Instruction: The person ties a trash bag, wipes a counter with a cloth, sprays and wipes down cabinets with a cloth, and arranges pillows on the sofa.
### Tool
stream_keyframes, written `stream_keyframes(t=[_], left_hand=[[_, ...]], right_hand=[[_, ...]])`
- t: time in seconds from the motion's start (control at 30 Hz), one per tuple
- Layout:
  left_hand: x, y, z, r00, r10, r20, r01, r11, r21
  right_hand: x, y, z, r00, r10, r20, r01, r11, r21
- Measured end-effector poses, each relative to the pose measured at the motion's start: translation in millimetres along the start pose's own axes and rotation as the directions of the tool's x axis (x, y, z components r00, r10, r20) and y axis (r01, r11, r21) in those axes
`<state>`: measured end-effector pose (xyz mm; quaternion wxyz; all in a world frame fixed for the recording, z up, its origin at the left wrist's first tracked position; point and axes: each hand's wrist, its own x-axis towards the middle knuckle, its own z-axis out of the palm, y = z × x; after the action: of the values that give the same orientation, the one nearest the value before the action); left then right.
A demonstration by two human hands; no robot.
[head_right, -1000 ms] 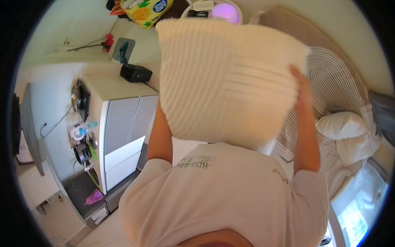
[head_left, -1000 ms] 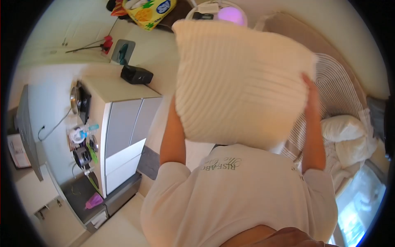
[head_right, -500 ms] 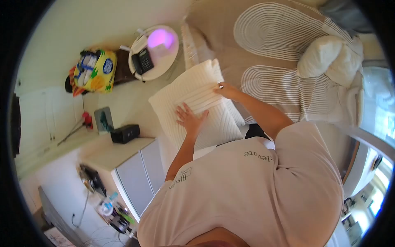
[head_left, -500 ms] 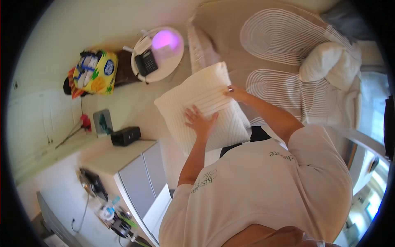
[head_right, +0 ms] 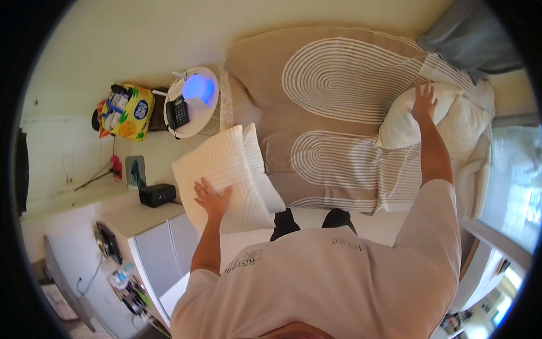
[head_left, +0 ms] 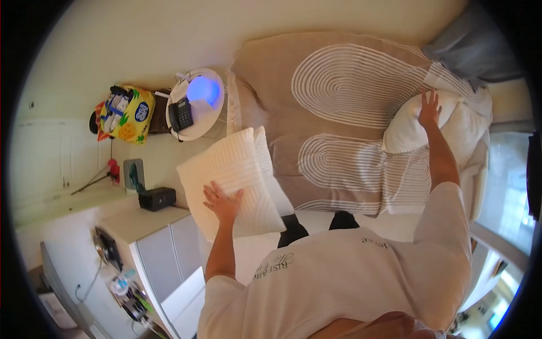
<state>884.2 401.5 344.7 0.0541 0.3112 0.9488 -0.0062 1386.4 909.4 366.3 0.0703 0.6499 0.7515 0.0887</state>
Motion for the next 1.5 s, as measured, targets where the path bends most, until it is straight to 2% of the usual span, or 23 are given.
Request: stream_keyframes(t=[0.13,0.2,0.27,0.33,0.4,0.47,0.5,0.57,0.63,0.73,0.8,0.9,0.93,1.0,1.07,1.1,1.17,1.23,1.27,1.3,1.37,1.43,1.5], left_hand=[[-29.5,18.5,18.4,0.979,-0.182,-0.095,0.185,0.982,0.027],[-36.9,24.1,26.7,0.965,-0.263,-0.010,0.262,0.964,-0.045],[-40.5,27.1,22.3,0.955,-0.280,0.095,0.291,0.948,-0.132],[-36.4,22.3,23.5,0.966,-0.251,0.062,0.258,0.949,-0.180],[-26.7,4.3,28.0,0.975,-0.219,0.022,0.217,0.937,-0.275],[-6.2,-29.5,37.2,0.979,-0.164,0.120,0.203,0.840,-0.504],[2.7,-53.3,48.9,0.979,-0.093,0.184,0.192,0.733,-0.653],[-3.1,-49.4,11.9,0.890,-0.237,0.390,0.452,0.333,-0.828],[-6.3,-47.3,-43.3,0.787,-0.259,0.559,0.562,-0.069,-0.824],[-23.3,-73.1,-84.9,0.674,-0.178,0.717,0.572,-0.489,-0.659],[-47.5,-118.4,-82.6,0.674,-0.142,0.725,0.473,-0.671,-0.571],[-78.2,-197.8,-61.2,0.701,-0.191,0.687,0.287,-0.806,-0.517],[-86.9,-224.7,-57.2,0.699,-0.233,0.676,0.230,-0.821,-0.522],[-98.5,-272.3,-50.9,0.668,-0.361,0.650,0.148,-0.792,-0.592],[-100.0,-297.9,-54.6,0.651,-0.529,0.545,0.188,-0.584,-0.790],[-96.3,-288.8,-62.2,0.689,-0.586,0.426,0.267,-0.341,-0.901],[-80.4,-258.5,-80.7,0.773,-0.614,0.163,0.352,0.201,-0.914],[-63.5,-192.7,-83.7,0.918,-0.396,-0.022,0.244,0.608,-0.756],[-57.0,-154.7,-83.7,0.968,-0.233,-0.093,0.123,0.763,-0.634],[-49.8,-116.3,-84.4,0.964,-0.267,-0.004,0.226,0.824,-0.520],[-55.7,-45.7,-80.5,0.934,-0.333,0.130,0.355,0.908,-0.224],[-53.4,-31.7,-55.8,0.926,-0.356,0.126,0.377,0.875,-0.305],[-53.3,-22.9,-49.4,0.921,-0.363,0.140,0.388,0.888,-0.247]], right_hand=[[4.7,12.0,31.1,0.975,-0.221,0.023,0.222,0.960,-0.170],[9.6,5.4,63.9,0.902,-0.384,0.195,0.404,0.912,-0.072],[-23.6,-11.7,30.4,0.764,-0.636,0.110,0.619,0.770,0.151],[-54.7,-41.3,-37.7,0.715,-0.697,0.042,0.639,0.678,0.363],[-79.5,-58.8,-86.2,0.731,-0.681,-0.040,0.586,0.596,0.549],[-104.2,-78.0,-192.3,0.654,-0.741,0.154,0.286,0.430,0.856],[-105.1,-74.8,-216.6,0.626,-0.764,0.153,0.189,0.339,0.922],[-113.3,-83.6,-256.1,0.614,-0.778,0.130,-0.110,0.079,0.991],[-132.9,-108.2,-292.3,0.655,-0.748,0.112,-0.451,-0.266,0.852],[-144.2,-185.6,-281.8,0.629,-0.751,0.202,-0.659,-0.376,0.651],[-168.7,-256.7,-265.3,0.498,-0.860,0.112,-0.761,-0.372,0.531],[-219.5,-355.7,-249.9,0.407,-0.902,0.146,-0.842,-0.308,0.444],[-232.1,-384.7,-240.7,0.335,-0.932,0.138,-0.872,-0.252,0.419],[-244.1,-436.5,-191.8,0.285,-0.937,0.201,-0.844,-0.146,0.515],[-250.7,-472.3,-125.5,0.288,-0.876,0.387,-0.814,-0.011,0.581],[-253.2,-484.5,-88.0,0.293,-0.835,0.467,-0.815,0.038,0.578],[-259.9,-494.5,-43.8,0.384,-0.794,0.471,-0.769,0.007,0.639],[-275.8,-481.9,-77.6,0.314,-0.839,0.444,-0.853,-0.044,0.520],[-274.3,-490.9,-58.7,0.304,-0.859,0.412,-0.863,-0.064,0.502],[-268.2,-490.3,-56.2,0.322,-0.793,0.517,-0.758,0.111,0.642],[-269.4,-454.6,-100.7,0.556,-0.600,0.576,-0.428,0.388,0.817],[-262.8,-421.9,-80.1,0.710,-0.594,0.380,-0.238,0.305,0.922],[-242.6,-356.6,-64.4,0.712,-0.677,0.185,-0.142,0.119,0.983]])
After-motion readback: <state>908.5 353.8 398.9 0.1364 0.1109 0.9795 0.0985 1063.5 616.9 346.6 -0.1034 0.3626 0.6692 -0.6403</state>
